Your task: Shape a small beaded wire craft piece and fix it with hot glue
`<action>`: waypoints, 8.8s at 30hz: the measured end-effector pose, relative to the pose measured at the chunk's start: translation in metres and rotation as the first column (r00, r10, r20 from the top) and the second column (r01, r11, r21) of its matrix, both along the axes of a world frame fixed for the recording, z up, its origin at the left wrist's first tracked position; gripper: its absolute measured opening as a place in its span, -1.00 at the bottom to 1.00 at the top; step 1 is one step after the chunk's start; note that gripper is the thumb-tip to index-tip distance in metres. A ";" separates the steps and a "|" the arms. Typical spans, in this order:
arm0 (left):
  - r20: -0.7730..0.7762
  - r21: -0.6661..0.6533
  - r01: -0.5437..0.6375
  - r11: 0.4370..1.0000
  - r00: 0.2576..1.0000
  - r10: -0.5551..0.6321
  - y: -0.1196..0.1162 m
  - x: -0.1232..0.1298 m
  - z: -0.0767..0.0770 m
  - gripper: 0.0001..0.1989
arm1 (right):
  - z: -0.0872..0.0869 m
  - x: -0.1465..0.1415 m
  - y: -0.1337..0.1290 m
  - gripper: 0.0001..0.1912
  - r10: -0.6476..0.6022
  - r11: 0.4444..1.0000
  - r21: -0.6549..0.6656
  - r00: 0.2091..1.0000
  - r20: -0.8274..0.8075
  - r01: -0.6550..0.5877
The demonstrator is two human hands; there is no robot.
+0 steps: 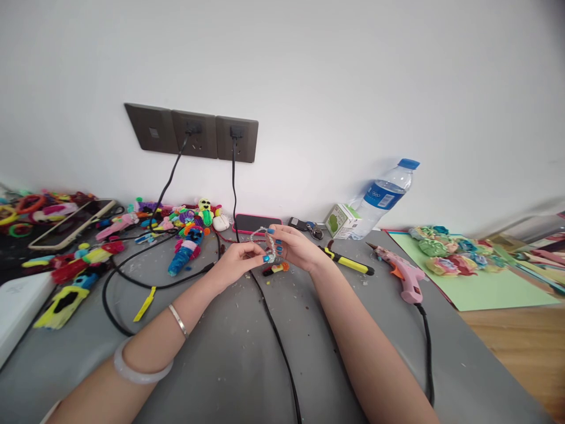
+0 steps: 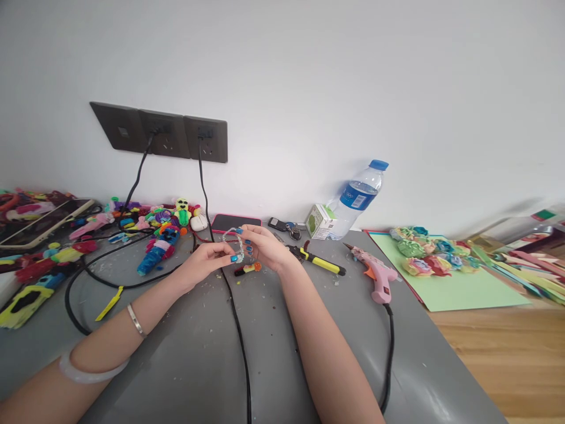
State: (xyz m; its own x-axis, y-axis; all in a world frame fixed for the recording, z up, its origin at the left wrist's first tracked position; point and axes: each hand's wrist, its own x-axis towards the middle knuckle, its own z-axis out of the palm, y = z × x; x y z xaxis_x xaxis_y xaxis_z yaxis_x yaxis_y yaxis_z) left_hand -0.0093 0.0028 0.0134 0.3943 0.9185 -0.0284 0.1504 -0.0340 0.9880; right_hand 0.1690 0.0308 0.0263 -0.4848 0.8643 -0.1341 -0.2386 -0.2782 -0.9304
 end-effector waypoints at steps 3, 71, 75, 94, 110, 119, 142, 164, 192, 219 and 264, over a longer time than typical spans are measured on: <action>0.007 -0.002 0.003 1.000 1.000 -0.003 0.000 0.000 0.000 -0.79 | 0.000 0.000 0.000 -0.60 0.001 1.000 0.000 1.000 -0.001 -0.001; 0.000 0.015 0.013 1.000 1.000 -0.013 0.001 -0.001 -0.002 -0.77 | 0.001 0.000 0.000 -0.59 0.009 1.000 -0.013 1.000 -0.019 -0.009; 0.011 0.012 0.013 1.000 1.000 -0.013 0.001 0.000 -0.002 -0.78 | 0.001 0.000 0.000 -0.59 0.008 1.000 -0.004 1.000 -0.019 -0.008; 0.000 0.005 0.008 1.000 1.000 -0.008 0.001 -0.001 -0.001 -0.80 | 0.002 0.002 0.000 -0.60 0.017 0.999 -0.028 1.000 -0.026 -0.018; 0.032 0.009 -0.002 1.000 0.999 0.002 0.001 0.000 -0.002 -0.78 | -0.003 0.003 0.002 -0.63 0.016 1.000 -0.013 0.996 -0.091 -0.018; 0.032 0.018 0.006 1.000 0.999 -0.006 0.001 0.000 -0.002 -0.75 | -0.001 0.003 0.000 -0.63 0.037 0.999 -0.009 0.996 -0.082 -0.038; 0.023 0.029 0.003 1.000 1.000 -0.004 0.002 0.000 -0.004 -0.75 | 0.002 0.003 -0.001 -0.61 0.048 0.999 -0.007 0.995 -0.083 -0.049; 0.022 0.025 0.000 1.000 1.000 0.000 0.002 -0.001 -0.005 -0.74 | 0.000 0.003 0.000 -0.62 0.039 0.999 -0.019 0.996 -0.086 -0.041; 0.031 -0.011 0.003 1.000 1.000 -0.002 0.001 0.000 -0.003 -0.78 | -0.002 0.003 0.001 -0.63 0.060 0.998 -0.007 0.991 -0.117 -0.061; 0.024 0.021 -0.005 1.000 1.000 0.004 0.002 -0.001 -0.006 -0.75 | -0.003 0.004 0.002 -0.62 0.048 0.999 -0.014 0.993 -0.105 -0.049; 0.028 0.018 -0.014 1.000 1.000 0.014 0.000 0.000 -0.001 -0.72 | 0.000 0.004 0.001 -0.65 0.012 1.000 -0.018 0.998 -0.069 -0.013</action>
